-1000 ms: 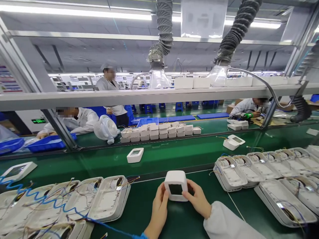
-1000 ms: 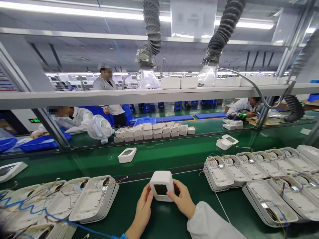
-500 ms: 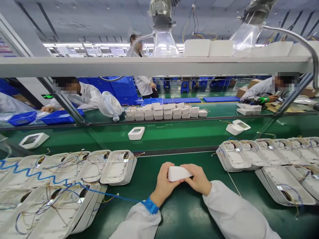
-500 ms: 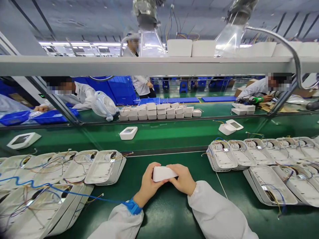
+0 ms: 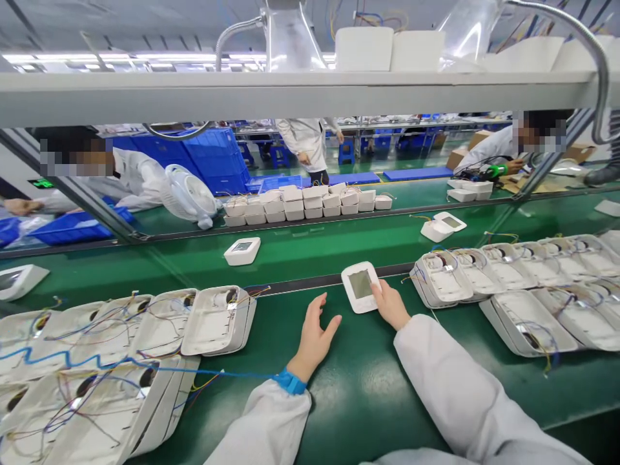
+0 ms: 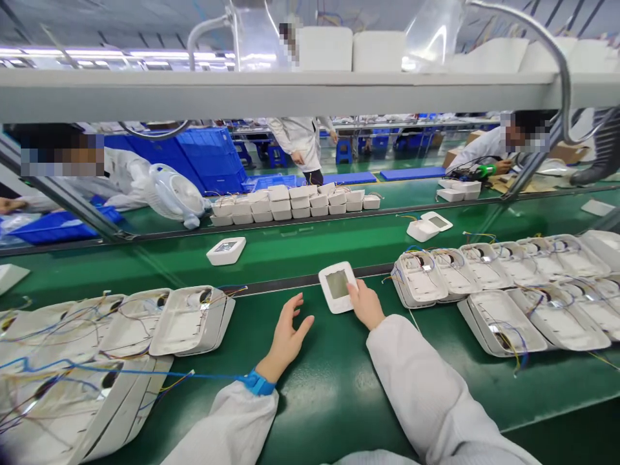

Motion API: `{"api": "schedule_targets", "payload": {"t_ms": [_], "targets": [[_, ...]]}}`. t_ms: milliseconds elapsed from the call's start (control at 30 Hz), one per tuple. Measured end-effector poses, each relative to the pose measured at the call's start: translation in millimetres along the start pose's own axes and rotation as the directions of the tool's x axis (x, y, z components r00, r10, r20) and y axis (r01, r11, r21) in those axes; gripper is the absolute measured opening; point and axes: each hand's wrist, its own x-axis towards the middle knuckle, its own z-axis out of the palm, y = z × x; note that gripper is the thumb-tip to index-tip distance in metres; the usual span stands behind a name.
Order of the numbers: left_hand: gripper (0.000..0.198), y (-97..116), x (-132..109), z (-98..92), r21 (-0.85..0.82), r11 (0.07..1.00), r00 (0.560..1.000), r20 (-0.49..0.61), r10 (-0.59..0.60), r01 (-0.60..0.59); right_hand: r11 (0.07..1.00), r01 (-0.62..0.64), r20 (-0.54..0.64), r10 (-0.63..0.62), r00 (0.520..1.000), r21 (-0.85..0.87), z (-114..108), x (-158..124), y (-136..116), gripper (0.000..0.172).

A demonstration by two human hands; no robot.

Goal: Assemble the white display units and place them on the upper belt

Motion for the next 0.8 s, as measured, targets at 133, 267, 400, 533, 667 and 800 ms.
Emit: {"api": "schedule_targets", "payload": {"t_ms": [133,267,400,533,667,800], "targets": [[0.043,2.0,2.0,0.0,0.06,0.998,0.998,0.054,0.021,-0.024,0.989,-0.045,-0.029,0.049,0.998,0.141,7.8,13.5,16.7,0.05],[0.036,2.1,2.2,-1.3,0.067,0.997,0.997,0.068,0.024,-0.028,0.95,0.0,-0.045,0.015,0.999,0.313,21.3,14.0,17.8,0.055],[0.032,7.7,1.6,-4.5,0.001,1.0,0.999,0.049,0.018,-0.018,0.938,0.029,0.049,-0.048,0.998,0.345,26.9,9.7,14.1,0.034],[0.031,51.4,14.9,-13.1,-0.222,0.973,0.993,0.078,0.083,-0.064,0.948,0.032,0.111,-0.071,0.991,0.315,26.4,9.4,11.5,0.02],[0.04,127.4,28.6,-37.5,-0.57,0.778,0.94,0.029,0.34,-0.264,0.953,0.039,0.113,-0.076,0.991,0.299,24.4,11.7,9.1,0.021],[0.058,151.7,-14.5,-84.3,-0.534,0.83,0.986,-0.13,0.105,-0.159,0.96,0.046,0.107,-0.079,0.991,0.275,20.6,12.1,5.9,0.023]]}}
